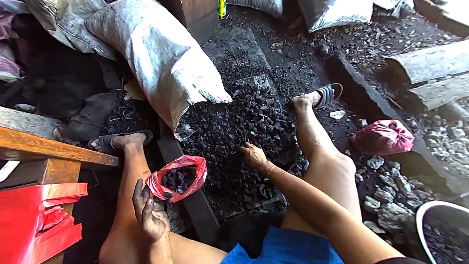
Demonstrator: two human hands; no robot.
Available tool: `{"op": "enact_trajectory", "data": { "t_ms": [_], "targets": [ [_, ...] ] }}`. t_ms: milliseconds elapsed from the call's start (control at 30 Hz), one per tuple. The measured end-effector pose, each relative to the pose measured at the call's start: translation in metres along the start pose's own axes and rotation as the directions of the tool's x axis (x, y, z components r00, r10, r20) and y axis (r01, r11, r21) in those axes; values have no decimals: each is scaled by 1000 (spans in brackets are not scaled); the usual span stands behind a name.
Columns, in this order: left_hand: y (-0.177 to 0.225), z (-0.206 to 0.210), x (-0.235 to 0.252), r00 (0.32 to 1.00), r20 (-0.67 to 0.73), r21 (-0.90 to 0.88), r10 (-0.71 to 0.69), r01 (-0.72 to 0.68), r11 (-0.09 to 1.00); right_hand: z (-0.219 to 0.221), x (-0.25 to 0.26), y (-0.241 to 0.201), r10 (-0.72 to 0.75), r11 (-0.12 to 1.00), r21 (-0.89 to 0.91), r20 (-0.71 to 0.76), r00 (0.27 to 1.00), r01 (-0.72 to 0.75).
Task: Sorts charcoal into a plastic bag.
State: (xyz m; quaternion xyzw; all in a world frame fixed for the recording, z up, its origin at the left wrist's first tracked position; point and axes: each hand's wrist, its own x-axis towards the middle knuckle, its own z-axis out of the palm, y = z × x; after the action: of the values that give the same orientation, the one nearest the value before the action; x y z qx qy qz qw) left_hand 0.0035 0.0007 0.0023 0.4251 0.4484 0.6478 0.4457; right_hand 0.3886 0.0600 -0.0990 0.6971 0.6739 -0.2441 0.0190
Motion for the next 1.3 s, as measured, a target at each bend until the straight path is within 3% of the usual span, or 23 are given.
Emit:
{"op": "enact_trajectory", "data": {
  "t_ms": [333,433,533,633,733,867,967,1067,1167,1300],
  "targets": [
    [-3,-2,2,999,26,-25,41,-40,999,4,1,19,-136,988,63,-52,989,139],
    [-1,-5,0,999,24,-13,41,-40,999,2,1,22,-70,976,200,-114,991,92],
    [5,-3,-4,999,-39,5,30,-30,1000,-21,-6,8,61,885,464,-187,981,34],
    [10,-1,-7,996,-87,24,-2,4,1000,-60,-16,-23,62,771,635,-163,985,57],
    [10,-2,-7,999,-51,21,0,1,1000,-75,-22,-73,-180,712,657,-167,969,246],
    [5,-5,-2,999,-35,2,21,-21,1000,-51,-9,-157,-425,683,591,-154,892,428],
    [3,-11,-3,999,-38,3,25,-25,1000,-21,0,-221,-497,720,520,-75,865,459],
    [4,-11,-6,999,-41,-6,17,-18,1000,-4,4,-258,-528,746,465,-23,849,477],
    [4,-12,-4,998,-54,-20,17,-18,1000,-19,-1,-251,-478,716,536,-91,873,448],
    [5,-7,-3,999,-42,-28,13,-14,1000,-54,0,-176,-394,738,543,-135,909,400]
  ]
}}
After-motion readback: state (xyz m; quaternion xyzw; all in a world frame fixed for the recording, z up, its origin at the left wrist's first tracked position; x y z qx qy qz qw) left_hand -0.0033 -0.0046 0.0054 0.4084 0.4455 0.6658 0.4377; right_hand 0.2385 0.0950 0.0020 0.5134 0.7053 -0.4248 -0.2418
